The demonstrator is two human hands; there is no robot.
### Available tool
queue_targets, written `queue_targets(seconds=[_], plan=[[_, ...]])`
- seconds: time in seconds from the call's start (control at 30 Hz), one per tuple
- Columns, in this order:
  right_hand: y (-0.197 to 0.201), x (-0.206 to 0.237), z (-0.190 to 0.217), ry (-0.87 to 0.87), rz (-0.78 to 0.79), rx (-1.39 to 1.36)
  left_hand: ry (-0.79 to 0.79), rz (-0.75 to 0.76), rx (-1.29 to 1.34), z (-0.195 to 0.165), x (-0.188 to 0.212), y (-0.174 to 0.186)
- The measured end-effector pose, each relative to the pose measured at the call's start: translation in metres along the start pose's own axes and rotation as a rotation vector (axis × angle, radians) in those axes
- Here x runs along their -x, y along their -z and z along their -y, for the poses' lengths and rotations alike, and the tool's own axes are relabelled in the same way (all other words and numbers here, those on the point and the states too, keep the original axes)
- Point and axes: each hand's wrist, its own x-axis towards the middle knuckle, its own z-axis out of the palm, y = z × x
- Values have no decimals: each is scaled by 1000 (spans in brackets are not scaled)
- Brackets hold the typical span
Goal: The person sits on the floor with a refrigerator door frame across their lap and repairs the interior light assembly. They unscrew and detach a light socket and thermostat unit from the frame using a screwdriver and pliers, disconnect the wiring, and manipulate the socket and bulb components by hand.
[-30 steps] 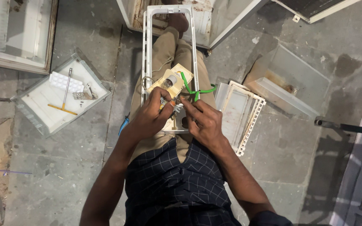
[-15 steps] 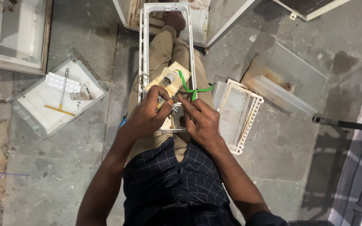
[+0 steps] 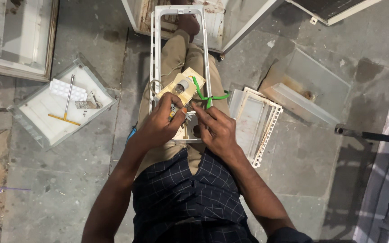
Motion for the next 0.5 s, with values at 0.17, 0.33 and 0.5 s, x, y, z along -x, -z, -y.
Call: queue_targets(seconds=[0.17, 0.33, 0.5], plan=[[1, -1, 0, -4, 18, 7, 5, 10, -3, -1, -1, 1], [-1, -1, 0, -22, 2, -30, 60, 12, 1, -2, -1, 1], [2, 0, -1, -26, 45, -17, 59, 17, 15, -1, -1, 2]])
